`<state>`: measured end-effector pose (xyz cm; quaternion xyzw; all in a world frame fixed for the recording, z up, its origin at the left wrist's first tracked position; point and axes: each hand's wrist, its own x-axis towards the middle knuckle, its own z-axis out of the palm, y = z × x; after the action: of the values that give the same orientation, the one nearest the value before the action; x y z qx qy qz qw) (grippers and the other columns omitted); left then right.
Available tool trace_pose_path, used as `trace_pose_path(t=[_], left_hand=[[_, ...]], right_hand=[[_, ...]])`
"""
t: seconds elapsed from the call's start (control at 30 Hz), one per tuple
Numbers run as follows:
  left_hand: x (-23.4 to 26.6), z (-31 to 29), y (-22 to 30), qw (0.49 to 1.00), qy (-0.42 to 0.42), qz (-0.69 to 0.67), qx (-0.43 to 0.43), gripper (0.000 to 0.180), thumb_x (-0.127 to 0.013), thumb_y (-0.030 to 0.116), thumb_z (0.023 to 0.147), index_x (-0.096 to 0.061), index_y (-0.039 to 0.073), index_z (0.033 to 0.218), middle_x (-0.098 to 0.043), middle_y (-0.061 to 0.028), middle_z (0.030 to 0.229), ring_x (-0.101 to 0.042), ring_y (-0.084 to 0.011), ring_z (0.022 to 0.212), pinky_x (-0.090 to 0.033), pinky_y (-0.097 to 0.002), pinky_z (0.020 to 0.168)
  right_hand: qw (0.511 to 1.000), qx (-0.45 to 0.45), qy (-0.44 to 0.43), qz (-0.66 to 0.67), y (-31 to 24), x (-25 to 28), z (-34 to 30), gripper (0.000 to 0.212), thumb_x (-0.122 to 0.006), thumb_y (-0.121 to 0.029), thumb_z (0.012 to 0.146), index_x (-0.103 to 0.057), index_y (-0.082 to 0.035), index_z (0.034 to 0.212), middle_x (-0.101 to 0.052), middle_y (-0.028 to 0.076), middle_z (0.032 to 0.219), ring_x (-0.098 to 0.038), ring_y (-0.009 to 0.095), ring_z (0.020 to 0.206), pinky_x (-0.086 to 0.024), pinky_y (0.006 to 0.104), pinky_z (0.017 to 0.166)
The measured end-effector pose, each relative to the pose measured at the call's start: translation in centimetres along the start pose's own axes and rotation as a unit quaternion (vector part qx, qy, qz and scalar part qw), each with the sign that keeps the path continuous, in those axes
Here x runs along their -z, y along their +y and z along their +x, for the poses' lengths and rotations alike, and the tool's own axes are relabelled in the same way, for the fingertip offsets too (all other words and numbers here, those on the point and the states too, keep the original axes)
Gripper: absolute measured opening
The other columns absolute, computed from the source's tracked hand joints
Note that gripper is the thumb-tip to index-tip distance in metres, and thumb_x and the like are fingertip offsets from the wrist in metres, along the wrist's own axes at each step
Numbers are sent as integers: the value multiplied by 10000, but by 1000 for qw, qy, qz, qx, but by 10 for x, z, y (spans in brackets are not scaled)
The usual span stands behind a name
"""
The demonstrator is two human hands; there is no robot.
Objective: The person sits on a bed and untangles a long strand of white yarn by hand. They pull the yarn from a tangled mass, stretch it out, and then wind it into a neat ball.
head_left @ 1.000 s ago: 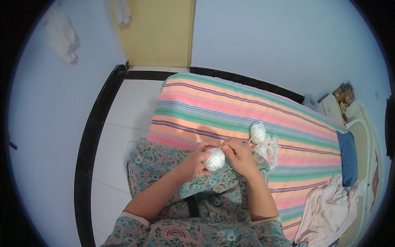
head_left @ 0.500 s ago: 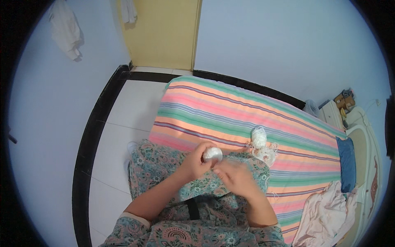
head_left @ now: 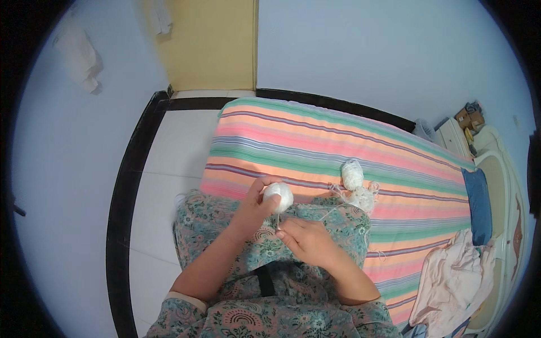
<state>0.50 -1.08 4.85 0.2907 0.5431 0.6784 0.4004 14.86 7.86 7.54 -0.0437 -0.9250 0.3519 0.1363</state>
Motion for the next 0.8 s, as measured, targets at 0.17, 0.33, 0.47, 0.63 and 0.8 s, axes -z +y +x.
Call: trace_pose_path(t=[0.17,0.33,0.47,0.63,0.8], left_hand=[[7,-6,-14,956,-149,252,3,400,-522,227,818,-422,45,1159,-517,-70,1022,-519,-161,895,-436,-309,755],[9,-15,-10,954,-191,-219,78,497,-529,340,803,-417,60,1197,-532,-65,1033,-538,-150,922,-454,-273,716],[9,-13,6,953,-54,-295,52,444,-509,367,814,-436,116,1172,-506,-52,1089,-536,-160,945,-472,-304,741],[3,1,9,972,7,205,-115,362,-537,205,809,-436,71,1130,-508,-61,1042,-538,-165,874,-465,-295,726],[14,-14,6,975,-170,134,48,371,-579,208,772,-476,70,1101,-485,-86,1066,-520,-178,939,-448,-304,774]], right_hand=[[997,26,65,-39,4,26,4,136,-501,-202,862,-540,-73,843,-573,109,792,-570,320,700,-454,401,583],[993,-13,118,-22,37,11,3,147,-511,-204,860,-557,-71,815,-554,93,733,-561,298,652,-440,376,546],[995,-1,94,-20,24,2,-1,137,-521,-197,851,-559,-73,806,-544,88,711,-561,281,630,-433,358,520],[994,78,77,1,-3,11,5,115,-528,-185,844,-562,-78,816,-556,79,732,-568,281,640,-442,363,533],[992,68,92,-49,2,34,11,117,-524,-186,848,-564,-77,830,-557,83,717,-568,282,642,-445,367,549]])
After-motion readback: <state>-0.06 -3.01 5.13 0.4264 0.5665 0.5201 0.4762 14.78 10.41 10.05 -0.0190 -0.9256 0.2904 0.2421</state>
